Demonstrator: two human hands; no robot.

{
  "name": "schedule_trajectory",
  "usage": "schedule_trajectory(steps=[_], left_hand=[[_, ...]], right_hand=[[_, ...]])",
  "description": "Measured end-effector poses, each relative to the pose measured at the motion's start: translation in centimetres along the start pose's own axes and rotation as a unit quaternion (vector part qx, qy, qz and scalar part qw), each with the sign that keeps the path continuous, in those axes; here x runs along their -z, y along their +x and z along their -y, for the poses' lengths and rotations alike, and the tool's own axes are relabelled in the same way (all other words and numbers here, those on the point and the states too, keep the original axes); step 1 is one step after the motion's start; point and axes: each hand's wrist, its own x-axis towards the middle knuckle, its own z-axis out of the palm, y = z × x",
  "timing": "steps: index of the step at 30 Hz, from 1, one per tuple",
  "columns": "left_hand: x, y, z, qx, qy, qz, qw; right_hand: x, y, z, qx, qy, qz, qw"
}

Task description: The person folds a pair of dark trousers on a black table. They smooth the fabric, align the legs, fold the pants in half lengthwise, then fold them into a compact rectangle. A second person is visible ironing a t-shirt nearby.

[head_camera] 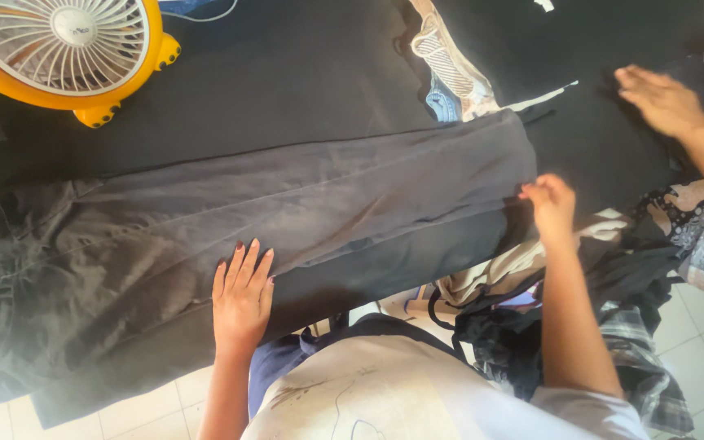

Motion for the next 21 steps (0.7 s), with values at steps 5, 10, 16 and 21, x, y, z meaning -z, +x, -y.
schedule_trajectory(steps=[5,10,16,21], left_hand=[[0.1,-0.1,-0.2,-0.001,-0.004,-0.019,1.000],[0.4,0.1,-0.3,0.002,-0.007,-0.025,1.000],[0.7,0.0,-0.1,-0.010,-0.016,-0.041,0.999],[0.6,0.0,0.1,-0.010,-0.020,-0.043,0.999]], right_hand=[[0.7,-1.2,-0.6,0.015,-0.153,-0.030,0.988],[1.3,-1.5,1.1,-0.052,-0.115,-0.010,0.992],[0.6,-1.9,1.7,-0.052,-0.104,0.018,0.993],[0.8,-1.3,2.1,-0.154,-0.021,0.027,0.987]])
